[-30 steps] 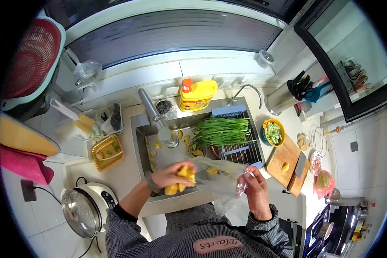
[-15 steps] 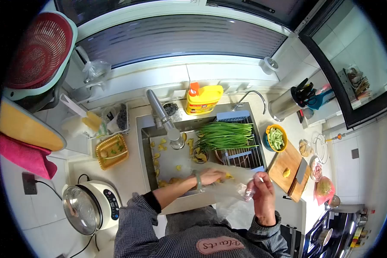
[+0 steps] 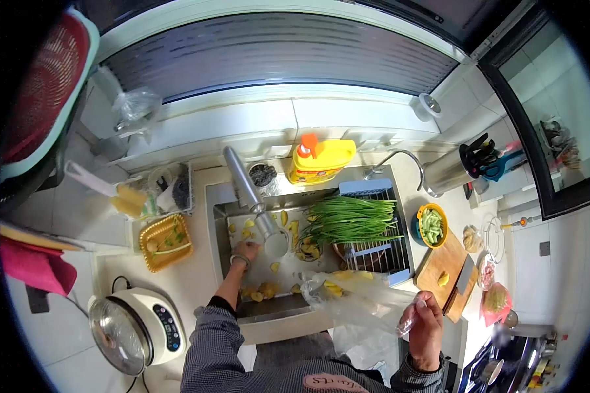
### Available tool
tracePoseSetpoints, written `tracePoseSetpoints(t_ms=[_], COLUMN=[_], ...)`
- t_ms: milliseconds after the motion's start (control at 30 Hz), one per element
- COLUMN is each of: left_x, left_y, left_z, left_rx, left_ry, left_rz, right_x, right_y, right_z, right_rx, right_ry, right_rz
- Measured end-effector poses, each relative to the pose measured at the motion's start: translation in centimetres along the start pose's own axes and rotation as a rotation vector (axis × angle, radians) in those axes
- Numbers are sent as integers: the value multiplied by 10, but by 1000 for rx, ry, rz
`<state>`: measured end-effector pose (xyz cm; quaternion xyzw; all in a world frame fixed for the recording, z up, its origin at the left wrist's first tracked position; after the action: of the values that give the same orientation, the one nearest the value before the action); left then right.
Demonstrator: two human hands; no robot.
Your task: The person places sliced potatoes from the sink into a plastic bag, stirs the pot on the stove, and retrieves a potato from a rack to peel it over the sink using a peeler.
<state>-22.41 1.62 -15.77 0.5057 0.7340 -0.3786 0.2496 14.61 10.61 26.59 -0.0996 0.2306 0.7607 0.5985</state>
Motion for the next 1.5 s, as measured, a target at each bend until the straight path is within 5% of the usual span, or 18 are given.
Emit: tracePoseSetpoints(t_ms=[67, 167, 333, 467, 500, 600, 700, 800, 1000, 1033, 1267, 1367, 1500], left_x=[47, 68, 43, 77, 80, 84, 81, 119, 139, 128, -3, 69, 70], left_y=[-3, 4, 76, 95, 86, 94, 105, 120, 132, 134, 122, 149, 158], left_z=[18, 35, 67, -4, -22, -52, -52, -72, -131, -126, -146, -89, -87], left_rx=[548, 492, 216, 206, 554, 732, 769, 781, 917, 945, 1292, 1034, 1222], left_ry=[-191, -76, 427, 812, 641, 614, 814, 761, 596, 612, 647, 610, 632], left_rz=[-275, -478, -490, -553, -621, -754, -362, -315, 170, 199, 186, 267, 445], right_x=[-2, -3, -6, -11, -13, -15, -15, -16, -18, -19, -15, -16, -18], right_y=[-2, -2, -4, -8, -9, -14, -25, -18, -21, -25, -28, -24, -23], right_z=[-2, 1, 1, -3, -3, -8, -18, -9, -16, -21, -21, -21, -20], right_rx=[11, 27, 5, -2, 26, -6, 15, 6, 53, 19, 23, 7, 12], right_ry=[-17, 4, -11, -18, -12, -40, -75, -74, -66, -41, -33, -24, -22], right_rz=[-27, -74, -166, -209, -194, -215, -253, -82, -78, -234, -223, -189, -225])
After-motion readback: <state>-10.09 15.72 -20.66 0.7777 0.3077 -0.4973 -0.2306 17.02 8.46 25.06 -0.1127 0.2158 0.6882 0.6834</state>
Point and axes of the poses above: each hand's wrist, its own x-axis towards the middle knuckle, its own y-axis out of the palm, z = x × y, the point moved 1 cm from there along x, towards the middle knuckle, and after that the axes turned 4 degrees about x, right-handed, at the moved point
